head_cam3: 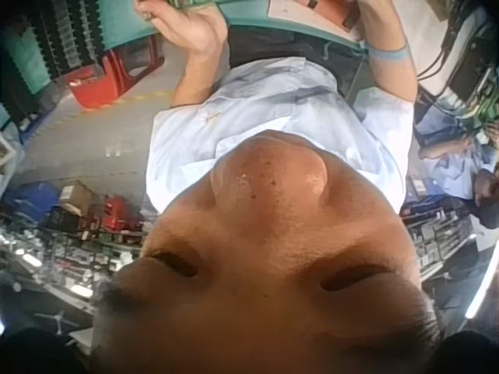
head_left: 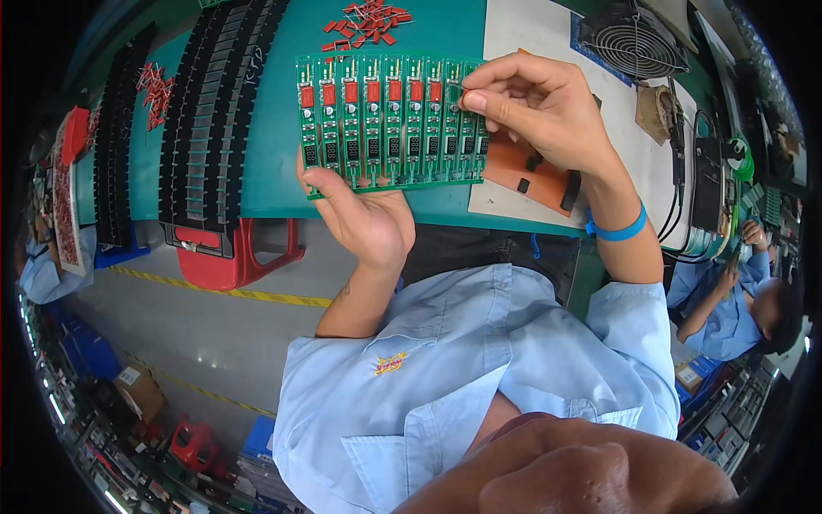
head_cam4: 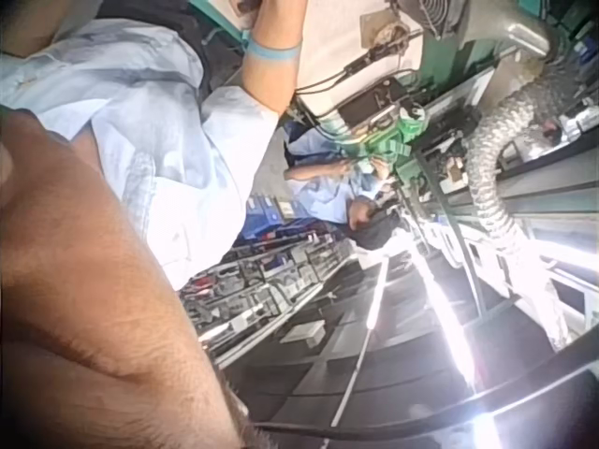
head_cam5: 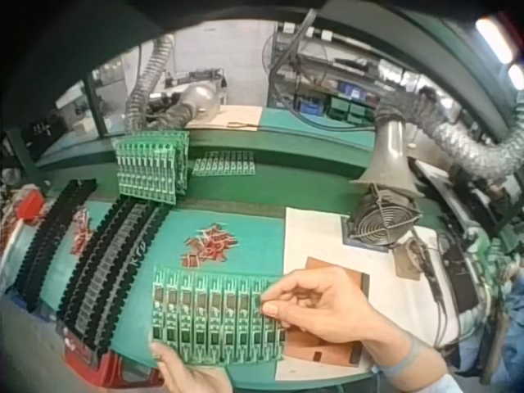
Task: The person solders a circuit board panel using a soldering iron, inserts electronic components into another circuit board panel by hand, and covers the panel with a metal plate before placing it onto a base plate.
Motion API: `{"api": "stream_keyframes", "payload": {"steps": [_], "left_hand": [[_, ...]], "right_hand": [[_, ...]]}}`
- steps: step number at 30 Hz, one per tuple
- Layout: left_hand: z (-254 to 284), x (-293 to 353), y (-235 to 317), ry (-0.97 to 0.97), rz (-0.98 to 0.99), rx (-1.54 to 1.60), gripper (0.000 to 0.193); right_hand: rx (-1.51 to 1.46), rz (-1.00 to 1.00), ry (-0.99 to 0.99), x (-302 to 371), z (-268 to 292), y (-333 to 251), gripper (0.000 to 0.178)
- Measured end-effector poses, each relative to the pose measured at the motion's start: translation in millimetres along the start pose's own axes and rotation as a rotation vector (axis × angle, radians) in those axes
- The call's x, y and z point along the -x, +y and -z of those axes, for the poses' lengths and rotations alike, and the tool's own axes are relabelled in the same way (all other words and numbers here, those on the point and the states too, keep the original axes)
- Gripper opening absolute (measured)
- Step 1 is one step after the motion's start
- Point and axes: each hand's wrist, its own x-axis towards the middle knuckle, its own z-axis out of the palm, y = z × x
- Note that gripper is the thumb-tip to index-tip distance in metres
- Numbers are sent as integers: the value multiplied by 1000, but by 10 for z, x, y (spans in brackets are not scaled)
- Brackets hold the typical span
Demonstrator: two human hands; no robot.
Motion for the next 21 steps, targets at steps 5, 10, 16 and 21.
{"api": "stream_keyframes", "payload": {"steps": [5, 10, 16, 21], "left_hand": [[8, 4, -15, -6, -7, 19, 47], [6, 6, -10, -4, -4, 12, 47], [3, 17, -19, -9, -20, 18, 46], [23, 21, -22, -17, -19, 22, 46]], "right_hand": [[-17, 20, 1, 2, -2, 44, 15], [-30, -17, 29, 6, -26, -12, 13], [-26, -39, 20, 4, -16, -29, 14], [-36, -25, 8, 5, -8, -16, 14]]}}
